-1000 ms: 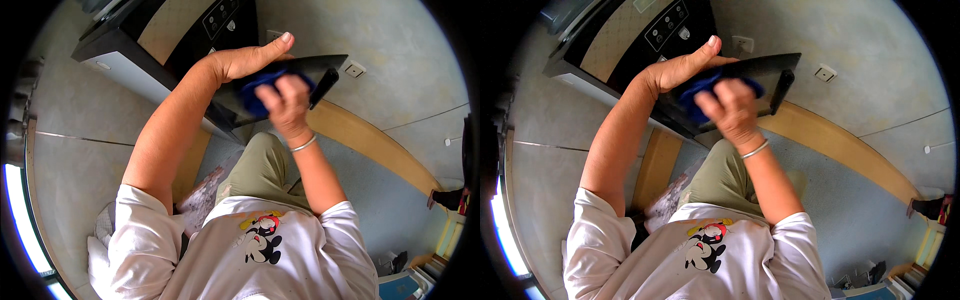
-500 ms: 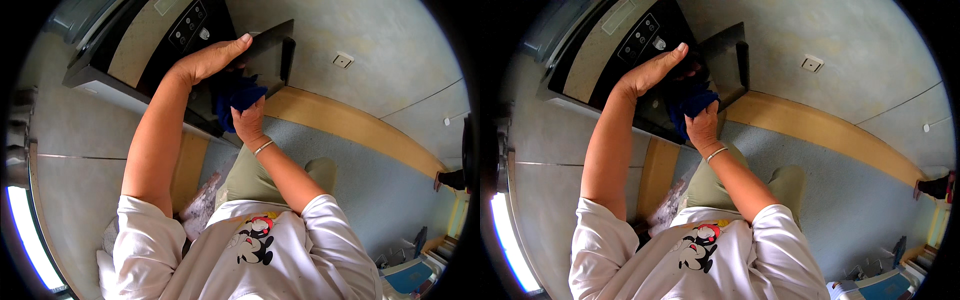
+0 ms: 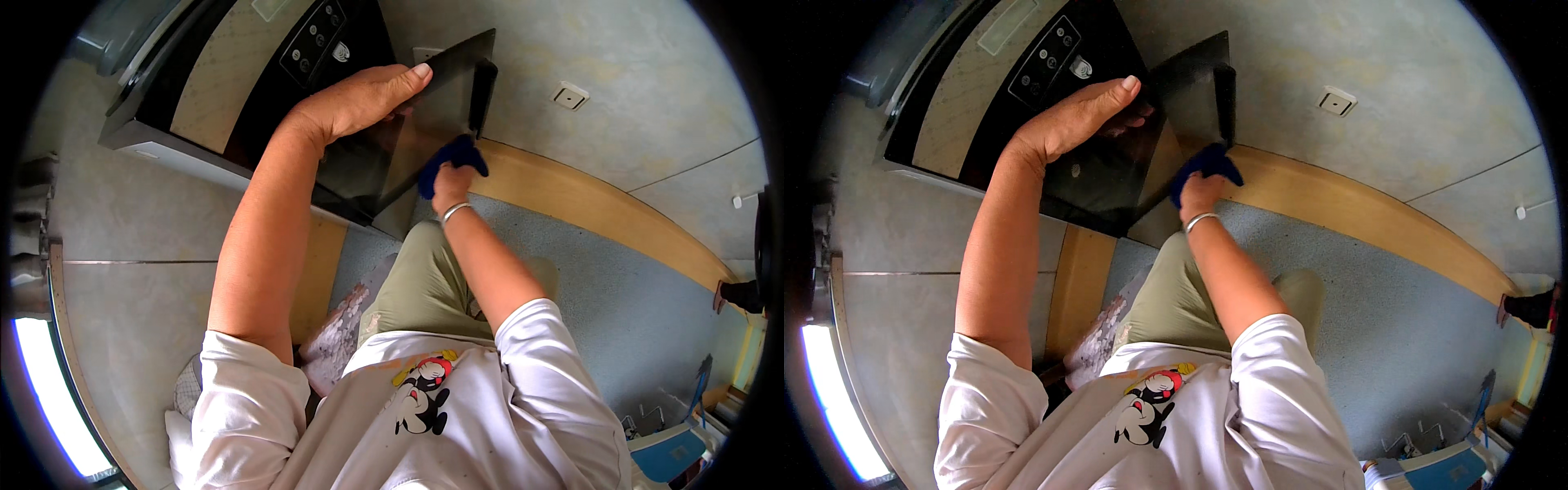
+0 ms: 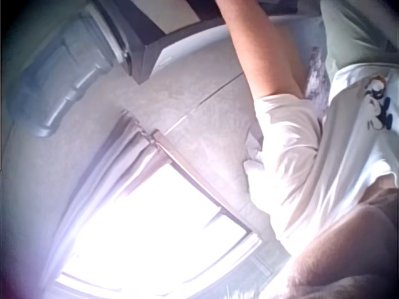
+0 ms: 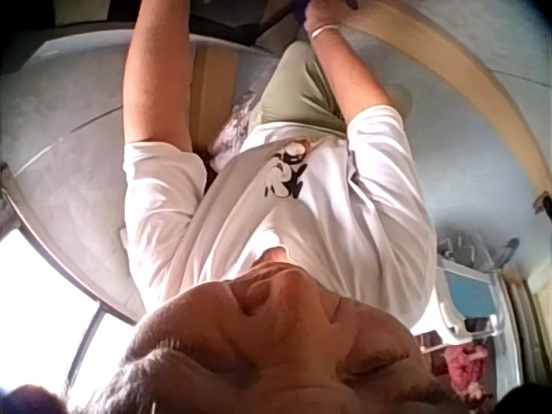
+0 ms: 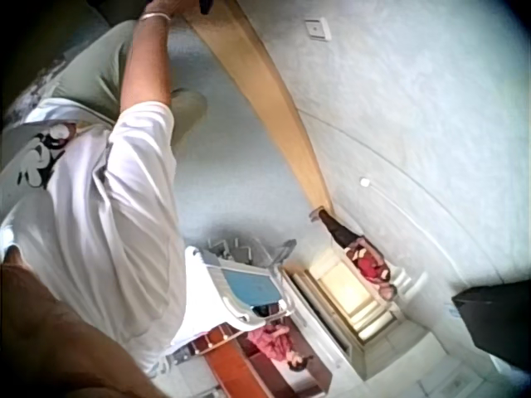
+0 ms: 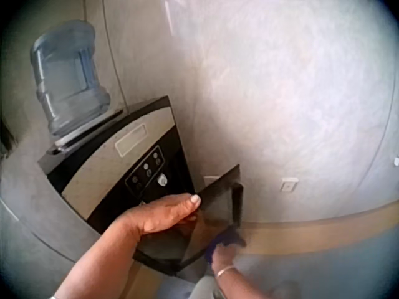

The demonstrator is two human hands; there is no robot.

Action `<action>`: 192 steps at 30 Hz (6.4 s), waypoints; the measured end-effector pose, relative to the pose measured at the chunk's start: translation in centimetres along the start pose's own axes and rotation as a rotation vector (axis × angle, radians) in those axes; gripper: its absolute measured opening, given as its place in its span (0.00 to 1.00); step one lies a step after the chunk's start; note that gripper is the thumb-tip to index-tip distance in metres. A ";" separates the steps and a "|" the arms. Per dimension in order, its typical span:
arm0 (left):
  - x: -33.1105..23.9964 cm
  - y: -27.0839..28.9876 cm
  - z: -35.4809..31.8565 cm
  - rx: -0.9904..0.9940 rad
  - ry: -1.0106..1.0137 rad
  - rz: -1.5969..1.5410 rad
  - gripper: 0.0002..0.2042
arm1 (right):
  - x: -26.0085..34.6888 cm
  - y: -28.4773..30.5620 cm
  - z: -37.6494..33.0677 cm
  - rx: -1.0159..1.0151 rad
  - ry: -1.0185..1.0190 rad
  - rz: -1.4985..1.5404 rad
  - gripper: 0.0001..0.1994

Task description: The person kneels on the floor and wipes the exterior surfaces of a water dispenser using a blue cloth. They clean the front panel, the side, the top surface, and the area around the water bottle.

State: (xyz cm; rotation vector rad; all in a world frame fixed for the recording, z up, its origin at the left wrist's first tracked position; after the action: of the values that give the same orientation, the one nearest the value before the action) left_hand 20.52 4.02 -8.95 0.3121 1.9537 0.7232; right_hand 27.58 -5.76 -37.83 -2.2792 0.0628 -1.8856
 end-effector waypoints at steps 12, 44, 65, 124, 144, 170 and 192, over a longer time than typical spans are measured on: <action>1.3 -0.7 -0.4 0.090 0.061 -0.127 0.33 | -6.9 -3.7 -13.1 0.253 -0.765 0.331 0.12; -1.8 -2.5 -2.1 -0.021 -0.157 0.331 0.21 | 10.2 11.1 7.5 0.362 -0.085 0.226 0.18; -3.8 -4.3 -4.9 0.091 -0.327 0.295 0.36 | 17.6 6.6 1.5 1.062 -0.292 0.278 0.12; -4.3 -3.1 -6.9 -0.125 -0.461 0.235 0.37 | 32.3 7.5 -4.6 1.292 0.018 0.130 0.26; -4.0 -3.1 -5.5 -0.120 -0.345 0.482 0.31 | 30.6 9.4 -1.7 0.691 1.023 -0.335 0.27; -3.4 -2.2 -4.6 -0.167 -0.292 0.447 0.24 | 33.7 5.5 -1.5 0.465 1.159 -0.460 0.23; -4.2 -3.3 -5.6 -0.111 -0.309 0.470 0.15 | 37.1 4.8 -5.7 0.944 1.139 -0.759 0.24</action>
State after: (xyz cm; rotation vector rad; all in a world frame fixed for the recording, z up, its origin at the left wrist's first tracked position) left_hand 17.88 -2.72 -6.08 0.7833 1.5520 1.0135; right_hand 29.62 -16.58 -1.59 -0.4713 -1.3276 -2.4461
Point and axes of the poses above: each hand's wrist, its own z-axis towards the middle knuckle, its own y-axis out of the back of the hand, x = y × z, the point moved 8 cm from there along z, towards the middle knuckle, and after that the axes turned 8 degrees about y, right-handed, at the moved point
